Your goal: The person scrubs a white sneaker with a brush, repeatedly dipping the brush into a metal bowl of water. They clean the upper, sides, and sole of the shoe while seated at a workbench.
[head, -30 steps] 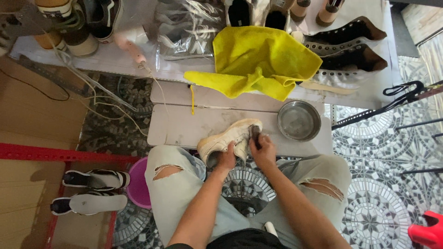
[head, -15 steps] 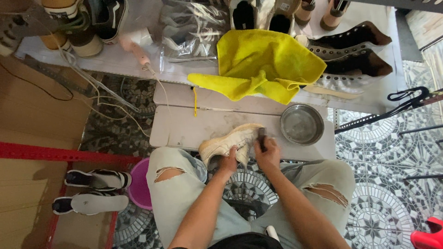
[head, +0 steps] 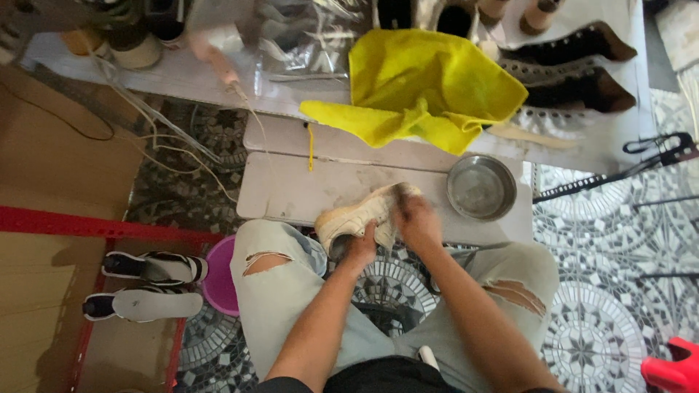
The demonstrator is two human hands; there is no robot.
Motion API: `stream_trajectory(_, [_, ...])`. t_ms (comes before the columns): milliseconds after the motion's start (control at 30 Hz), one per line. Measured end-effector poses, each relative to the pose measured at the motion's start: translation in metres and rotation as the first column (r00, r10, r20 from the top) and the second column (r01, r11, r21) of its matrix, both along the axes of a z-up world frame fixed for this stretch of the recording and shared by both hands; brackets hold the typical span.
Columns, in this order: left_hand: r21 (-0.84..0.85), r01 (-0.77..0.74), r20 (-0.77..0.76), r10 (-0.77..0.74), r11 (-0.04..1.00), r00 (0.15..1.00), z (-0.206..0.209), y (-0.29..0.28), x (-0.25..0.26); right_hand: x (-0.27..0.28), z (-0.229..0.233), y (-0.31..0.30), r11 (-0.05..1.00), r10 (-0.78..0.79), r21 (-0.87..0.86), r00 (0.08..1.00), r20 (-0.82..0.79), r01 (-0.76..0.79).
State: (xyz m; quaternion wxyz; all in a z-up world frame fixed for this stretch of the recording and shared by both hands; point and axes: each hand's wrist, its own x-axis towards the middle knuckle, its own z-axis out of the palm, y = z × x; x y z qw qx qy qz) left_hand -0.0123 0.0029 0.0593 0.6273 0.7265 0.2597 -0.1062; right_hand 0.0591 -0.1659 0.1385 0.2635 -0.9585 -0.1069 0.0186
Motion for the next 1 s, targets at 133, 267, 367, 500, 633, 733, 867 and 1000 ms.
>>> stream_trajectory(133, [0.018,0.014,0.121,-0.016,1.0,0.992,0.059,0.0,-0.004,0.003,0.007,-0.012,0.987,0.132,-0.112,0.983,0.126,-0.118])
stream_trajectory(267, [0.112,0.063,0.087,-0.073,0.992,0.994,0.076,0.001,-0.008,0.001,0.008,0.007,0.982,0.096,-0.158,0.994,-0.056,-0.104])
stream_trajectory(367, [0.109,0.085,0.068,-0.093,0.99,0.993,0.066,0.002,-0.017,0.004,0.026,0.008,0.979,0.112,-0.163,0.991,-0.08,-0.124])
stream_trajectory(500, [0.128,0.102,0.092,-0.114,0.986,0.989,0.061,0.006,-0.021,0.0,0.021,0.018,0.998,-0.022,-0.063,0.977,-0.21,0.009])
stream_trajectory(633, [0.197,0.132,0.085,-0.151,0.972,0.985,0.045,-0.002,-0.021,0.001,0.058,0.027,0.963,0.27,0.03,0.956,-0.119,-0.268])
stream_trajectory(733, [0.232,0.12,0.135,-0.154,0.965,0.979,0.044,-0.007,-0.017,0.001,0.036,0.02,0.988,0.035,-0.151,0.998,-0.048,-0.042])
stream_trajectory(867, [0.219,0.264,0.017,-0.274,0.939,0.962,0.043,-0.008,-0.021,-0.006,0.031,0.013,0.976,0.204,-0.06,0.974,-0.1,-0.211])
stream_trajectory(1000, [0.216,0.411,-0.051,-0.41,0.886,0.911,0.124,0.008,-0.014,-0.007,0.018,0.011,0.953,0.257,0.18,0.965,-0.05,-0.245])
